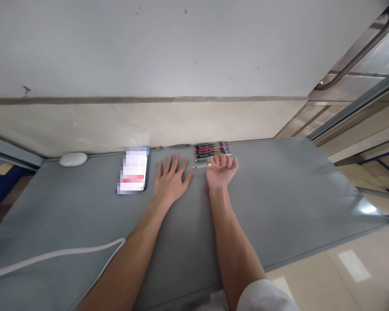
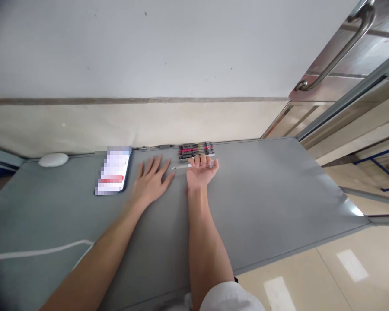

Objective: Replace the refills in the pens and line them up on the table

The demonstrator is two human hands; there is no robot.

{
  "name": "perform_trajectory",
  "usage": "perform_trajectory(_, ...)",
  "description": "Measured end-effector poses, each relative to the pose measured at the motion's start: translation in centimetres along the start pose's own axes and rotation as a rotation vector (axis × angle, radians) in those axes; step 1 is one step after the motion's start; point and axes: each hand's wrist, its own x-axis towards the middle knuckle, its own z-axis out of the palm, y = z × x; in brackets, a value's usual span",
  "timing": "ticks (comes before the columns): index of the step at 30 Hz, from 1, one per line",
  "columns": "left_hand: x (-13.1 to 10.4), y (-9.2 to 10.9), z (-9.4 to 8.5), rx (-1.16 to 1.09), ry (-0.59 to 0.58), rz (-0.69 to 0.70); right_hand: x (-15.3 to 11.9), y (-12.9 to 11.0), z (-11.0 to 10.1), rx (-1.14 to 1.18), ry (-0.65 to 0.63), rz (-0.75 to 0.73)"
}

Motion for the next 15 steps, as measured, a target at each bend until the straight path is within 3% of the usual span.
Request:
perform_trajectory(10,0.02,-0.01,-0.01,0.005,-0.035,-0.01,0.05,0.06,0.07,-0.084,0.038,-0.015)
perform_trajectory(15,-0.01,0.03,0.04,0.0,-0.041,-0.015,0.03,0.14,-0.03,-0.031,-0.009,0.048)
